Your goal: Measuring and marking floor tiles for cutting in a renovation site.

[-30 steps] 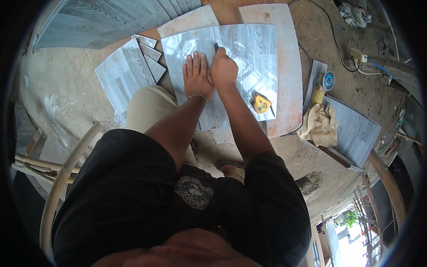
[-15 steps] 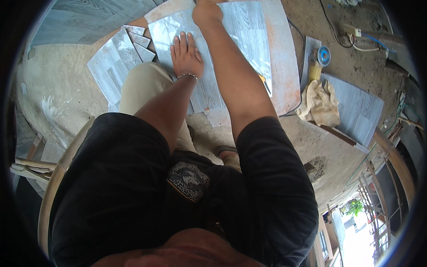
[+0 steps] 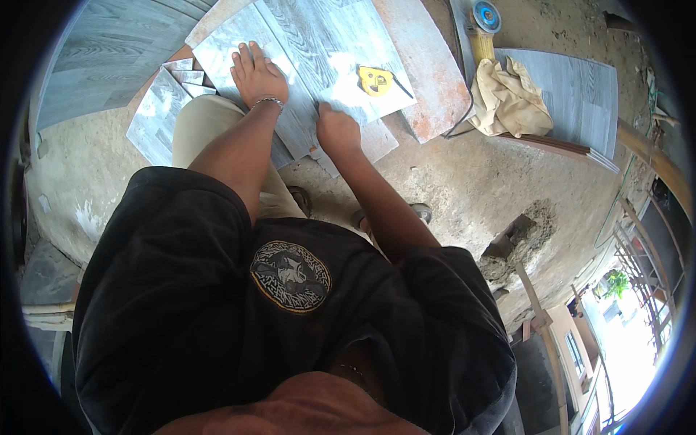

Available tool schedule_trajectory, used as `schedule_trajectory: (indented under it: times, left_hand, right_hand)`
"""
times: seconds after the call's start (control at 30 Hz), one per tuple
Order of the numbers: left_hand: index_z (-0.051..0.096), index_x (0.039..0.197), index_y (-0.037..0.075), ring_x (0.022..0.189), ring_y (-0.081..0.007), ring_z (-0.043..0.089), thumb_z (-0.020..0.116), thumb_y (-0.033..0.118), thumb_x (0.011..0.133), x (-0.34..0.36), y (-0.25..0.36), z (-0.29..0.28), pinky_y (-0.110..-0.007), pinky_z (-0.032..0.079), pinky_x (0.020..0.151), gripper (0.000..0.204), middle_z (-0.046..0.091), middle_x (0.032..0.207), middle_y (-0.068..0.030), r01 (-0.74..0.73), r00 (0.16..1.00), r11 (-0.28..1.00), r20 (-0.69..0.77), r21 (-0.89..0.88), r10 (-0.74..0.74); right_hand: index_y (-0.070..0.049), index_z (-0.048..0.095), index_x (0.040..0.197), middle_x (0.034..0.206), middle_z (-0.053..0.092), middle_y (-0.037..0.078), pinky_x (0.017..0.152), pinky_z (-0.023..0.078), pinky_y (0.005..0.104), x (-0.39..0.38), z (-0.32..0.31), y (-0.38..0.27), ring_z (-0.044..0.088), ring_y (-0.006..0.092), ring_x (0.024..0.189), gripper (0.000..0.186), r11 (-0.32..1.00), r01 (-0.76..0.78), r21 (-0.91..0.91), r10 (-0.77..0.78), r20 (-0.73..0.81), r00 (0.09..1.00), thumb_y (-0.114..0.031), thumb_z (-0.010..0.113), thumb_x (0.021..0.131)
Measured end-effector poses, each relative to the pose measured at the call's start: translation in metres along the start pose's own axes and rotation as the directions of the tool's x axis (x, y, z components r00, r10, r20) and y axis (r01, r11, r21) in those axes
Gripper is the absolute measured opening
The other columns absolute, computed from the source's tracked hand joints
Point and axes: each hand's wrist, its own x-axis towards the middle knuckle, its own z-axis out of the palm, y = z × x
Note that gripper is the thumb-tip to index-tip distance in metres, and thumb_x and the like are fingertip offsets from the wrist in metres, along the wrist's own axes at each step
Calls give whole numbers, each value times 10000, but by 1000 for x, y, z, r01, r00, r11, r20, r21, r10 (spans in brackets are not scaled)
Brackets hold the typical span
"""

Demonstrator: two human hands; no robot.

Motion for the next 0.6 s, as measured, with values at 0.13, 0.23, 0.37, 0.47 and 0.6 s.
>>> schedule_trajectory:
  times: [0.13,0.23,0.37,0.47,0.6]
  left_hand:
    - [287,1592,120,1548,-301,139,352,274,1027,-1,1,1,-452,70,1260,589,200,1673,-103,9,1000,1000,1,-4,-9]
    - [294,1590,122,1546,-303,148,362,276,1022,-1,1,2,-452,80,1259,592,207,1670,-103,17,1000,1000,-14,5,-17]
    - [301,1587,121,1544,-303,154,369,272,1019,-1,1,1,-455,89,1257,592,216,1667,-103,15,1000,1000,-23,15,-15]
    - [300,1587,121,1546,-303,150,371,268,1018,-1,1,1,-460,87,1256,592,217,1668,-103,17,1000,1000,-18,5,-17]
    - [281,1593,121,1548,-302,140,376,273,1020,-1,0,-1,-466,76,1256,601,210,1671,-99,-1,1000,1000,-19,-3,1]
  right_hand:
    - [-29,544,938,739,670,268,675,539,565,-46,17,29,680,466,733,116,996,-38,75,40,-15,999,-145,545,927]
    - [-38,544,946,731,674,255,677,542,552,-61,27,42,689,444,732,107,995,-40,93,40,-1,999,-143,542,926]
    - [-48,554,958,718,675,243,668,546,539,-71,36,51,695,432,720,108,998,10,65,-7,-51,999,-150,534,932]
    - [-53,558,959,721,674,242,665,543,540,-80,34,55,687,437,710,110,996,-93,-5,93,76,993,-155,521,941]
    - [-51,569,931,734,677,243,665,534,552,-66,5,54,678,445,704,152,996,-84,31,83,31,996,-191,520,967]
